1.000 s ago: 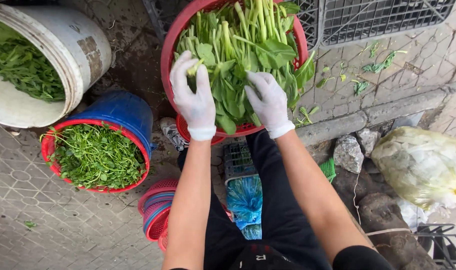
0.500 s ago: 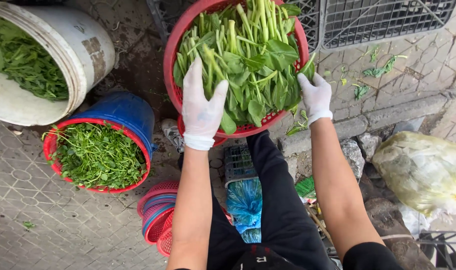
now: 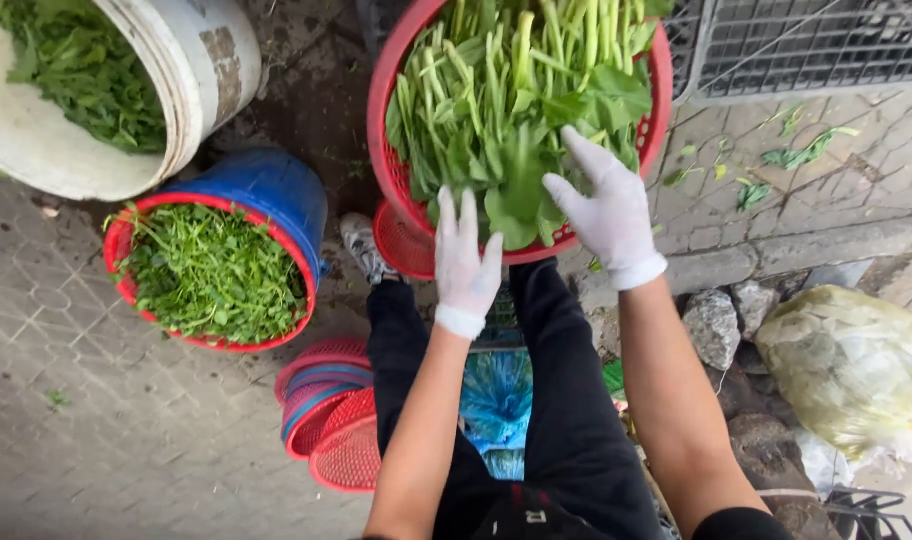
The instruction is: Sorting and transferring leafy green vegetables from a bucket into a plastic basket at a market or processing area.
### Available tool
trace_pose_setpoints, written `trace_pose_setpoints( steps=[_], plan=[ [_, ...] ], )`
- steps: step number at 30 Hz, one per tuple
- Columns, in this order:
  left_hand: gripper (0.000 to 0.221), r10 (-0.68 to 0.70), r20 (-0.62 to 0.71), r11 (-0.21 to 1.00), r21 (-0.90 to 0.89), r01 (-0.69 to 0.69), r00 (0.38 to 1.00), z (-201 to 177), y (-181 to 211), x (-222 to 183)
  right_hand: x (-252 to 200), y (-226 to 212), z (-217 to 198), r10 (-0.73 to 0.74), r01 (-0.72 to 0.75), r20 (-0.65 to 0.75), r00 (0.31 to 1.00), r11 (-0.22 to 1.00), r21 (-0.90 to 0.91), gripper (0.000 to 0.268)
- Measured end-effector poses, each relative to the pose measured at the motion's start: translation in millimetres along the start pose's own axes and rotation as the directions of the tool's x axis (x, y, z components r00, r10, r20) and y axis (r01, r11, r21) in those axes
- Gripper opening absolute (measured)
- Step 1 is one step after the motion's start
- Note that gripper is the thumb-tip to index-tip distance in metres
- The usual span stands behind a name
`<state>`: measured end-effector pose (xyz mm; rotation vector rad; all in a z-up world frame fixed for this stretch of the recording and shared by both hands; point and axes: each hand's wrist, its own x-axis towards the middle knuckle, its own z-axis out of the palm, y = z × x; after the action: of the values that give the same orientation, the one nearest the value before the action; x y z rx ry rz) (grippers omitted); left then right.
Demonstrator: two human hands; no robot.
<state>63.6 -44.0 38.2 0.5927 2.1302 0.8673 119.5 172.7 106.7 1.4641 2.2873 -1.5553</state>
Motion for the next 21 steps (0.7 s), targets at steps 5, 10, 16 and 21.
trace_pose_setpoints(
  steps=[5, 10, 16, 21],
  plan=[
    [0.062, 0.124, -0.341, 0.990, 0.108, -0.092, 0.932, -31, -41, -21, 19, 44, -24, -0.308, 0.325, -0.382, 0.871, 0.946, -0.023, 0.031],
    [0.085, -0.617, 0.138, 0.617, -0.525, 0.585, 0.775, -59, -85, 70, 62, 130, -38, 0.256, -0.180, -0.222, 0.941, 0.933, 0.312, 0.050],
    [0.064, -0.634, 0.278, 0.481, -0.590, 0.649, 0.722, 33, -260, 65, 32, 136, -20, 0.342, -0.205, -0.199, 0.918, 0.840, 0.502, 0.051],
    [0.054, -0.670, 0.214, 0.442, -0.655, 0.613, 0.711, -28, -193, -56, -42, 89, -45, 0.544, -0.335, -0.302, 0.783, 0.778, 0.532, 0.048]
  ],
)
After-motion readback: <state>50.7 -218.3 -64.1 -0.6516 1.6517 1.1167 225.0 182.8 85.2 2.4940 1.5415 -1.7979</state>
